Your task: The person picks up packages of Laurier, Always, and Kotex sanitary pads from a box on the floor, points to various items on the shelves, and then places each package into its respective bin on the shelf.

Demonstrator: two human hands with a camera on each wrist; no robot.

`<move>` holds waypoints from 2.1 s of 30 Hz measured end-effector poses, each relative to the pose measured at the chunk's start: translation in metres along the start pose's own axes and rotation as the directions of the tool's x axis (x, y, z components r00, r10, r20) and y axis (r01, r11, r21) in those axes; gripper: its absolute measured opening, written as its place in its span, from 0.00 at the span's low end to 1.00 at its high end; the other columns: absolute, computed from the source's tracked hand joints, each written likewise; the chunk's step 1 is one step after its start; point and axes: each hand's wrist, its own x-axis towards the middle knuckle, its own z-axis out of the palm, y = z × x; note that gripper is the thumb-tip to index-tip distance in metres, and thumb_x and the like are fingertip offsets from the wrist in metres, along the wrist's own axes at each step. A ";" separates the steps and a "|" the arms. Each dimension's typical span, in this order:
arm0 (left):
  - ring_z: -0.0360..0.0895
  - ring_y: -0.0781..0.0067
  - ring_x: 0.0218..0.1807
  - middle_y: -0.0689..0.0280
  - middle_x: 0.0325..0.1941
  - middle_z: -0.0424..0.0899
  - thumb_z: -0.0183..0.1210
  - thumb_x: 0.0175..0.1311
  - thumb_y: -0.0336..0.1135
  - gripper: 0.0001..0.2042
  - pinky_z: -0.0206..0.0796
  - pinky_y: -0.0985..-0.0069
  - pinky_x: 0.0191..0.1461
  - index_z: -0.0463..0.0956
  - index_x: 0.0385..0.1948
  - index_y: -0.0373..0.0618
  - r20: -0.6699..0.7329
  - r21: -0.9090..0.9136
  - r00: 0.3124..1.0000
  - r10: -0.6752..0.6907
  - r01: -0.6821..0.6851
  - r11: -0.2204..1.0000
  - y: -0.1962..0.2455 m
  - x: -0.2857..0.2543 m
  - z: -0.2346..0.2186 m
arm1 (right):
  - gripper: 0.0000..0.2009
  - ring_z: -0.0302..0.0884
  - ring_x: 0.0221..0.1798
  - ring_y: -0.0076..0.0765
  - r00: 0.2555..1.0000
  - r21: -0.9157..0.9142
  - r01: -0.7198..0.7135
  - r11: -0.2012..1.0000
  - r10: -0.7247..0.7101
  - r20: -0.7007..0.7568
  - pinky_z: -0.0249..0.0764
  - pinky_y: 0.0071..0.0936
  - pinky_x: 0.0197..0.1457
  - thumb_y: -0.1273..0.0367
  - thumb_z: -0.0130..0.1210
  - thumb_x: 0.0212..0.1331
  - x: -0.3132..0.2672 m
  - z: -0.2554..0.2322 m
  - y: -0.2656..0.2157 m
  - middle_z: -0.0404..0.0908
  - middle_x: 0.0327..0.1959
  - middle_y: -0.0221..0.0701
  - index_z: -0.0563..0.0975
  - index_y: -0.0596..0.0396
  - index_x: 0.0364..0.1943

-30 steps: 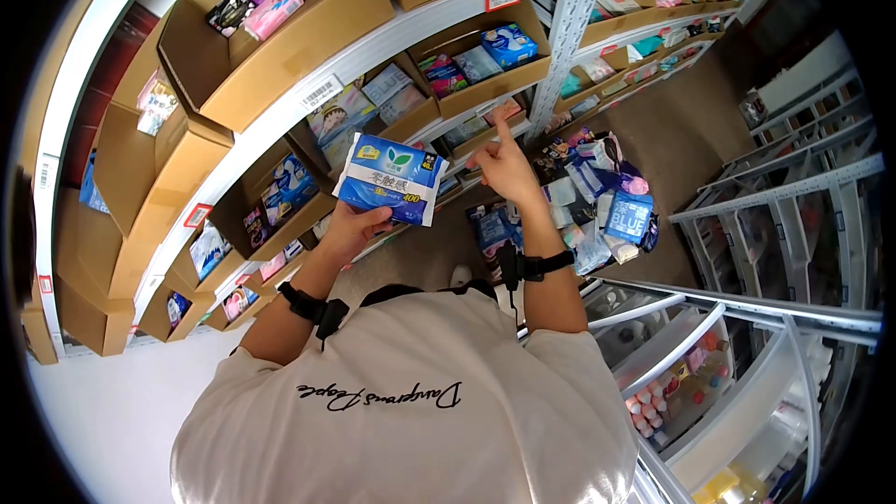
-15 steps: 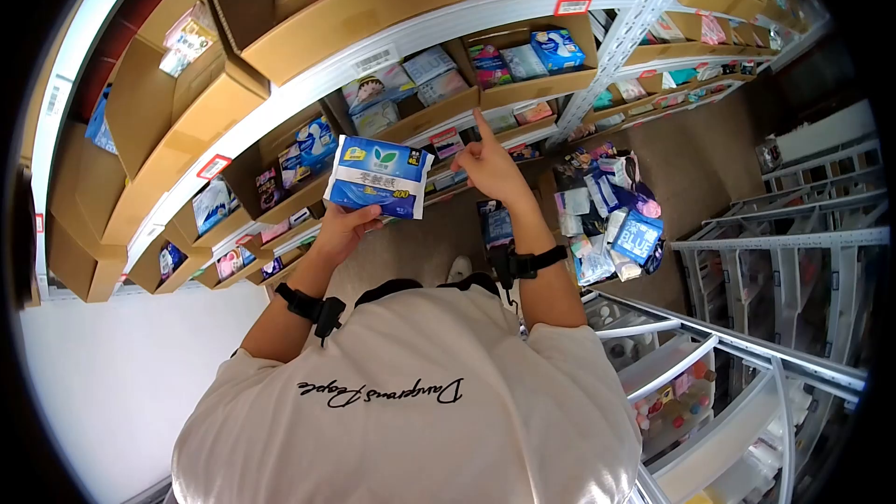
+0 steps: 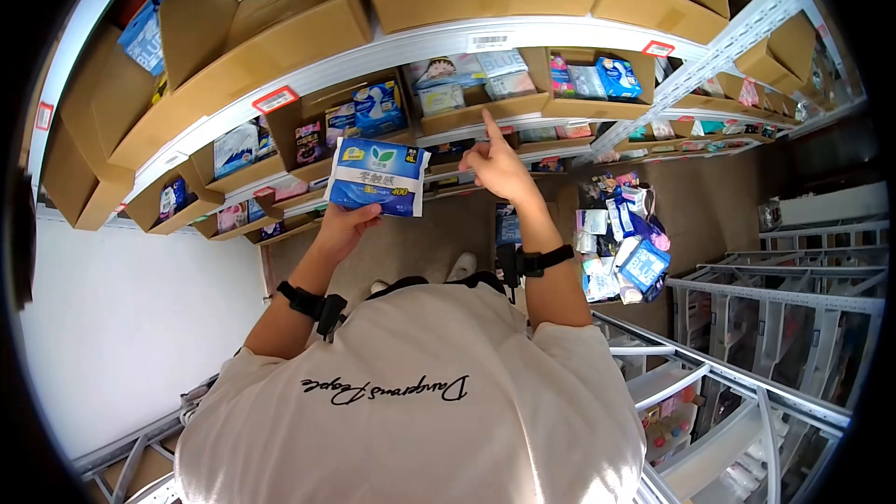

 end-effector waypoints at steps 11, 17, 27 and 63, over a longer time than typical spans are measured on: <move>0.81 0.74 0.46 0.67 0.48 0.82 0.68 0.55 0.23 0.24 0.76 0.76 0.44 0.72 0.54 0.46 -0.076 -0.057 0.994 0.080 -0.085 0.995 0.018 -0.053 -0.081 | 0.41 0.66 0.20 0.18 0.997 -0.017 -0.036 0.999 0.037 0.069 0.69 0.16 0.24 0.77 0.46 0.63 0.008 0.085 -0.016 0.81 0.32 0.33 0.36 0.51 0.76; 0.80 0.76 0.43 0.68 0.45 0.82 0.67 0.56 0.23 0.22 0.74 0.78 0.42 0.72 0.53 0.44 -0.069 -0.041 0.990 0.127 -0.130 0.991 0.030 -0.075 -0.115 | 0.40 0.67 0.20 0.19 0.997 -0.077 -0.043 0.996 0.048 0.065 0.69 0.16 0.24 0.76 0.47 0.64 0.003 0.124 -0.035 0.81 0.32 0.34 0.36 0.51 0.76; 0.80 0.77 0.43 0.67 0.44 0.82 0.66 0.56 0.23 0.21 0.74 0.78 0.42 0.72 0.53 0.44 -0.075 -0.032 0.984 0.161 -0.164 0.986 0.044 -0.107 -0.173 | 0.41 0.68 0.19 0.19 0.995 -0.149 -0.039 0.988 0.053 0.086 0.69 0.17 0.24 0.76 0.46 0.63 0.006 0.191 -0.049 0.82 0.32 0.32 0.35 0.54 0.75; 0.80 0.71 0.48 0.66 0.50 0.80 0.66 0.54 0.20 0.25 0.77 0.74 0.47 0.71 0.55 0.46 -0.460 -0.194 0.861 0.215 -0.334 0.922 0.056 -0.217 -0.321 | 0.22 0.71 0.63 0.49 0.911 -0.855 0.411 0.315 -0.117 0.395 0.67 0.41 0.67 0.64 0.50 0.59 0.187 0.463 -0.012 0.74 0.61 0.45 0.73 0.54 0.58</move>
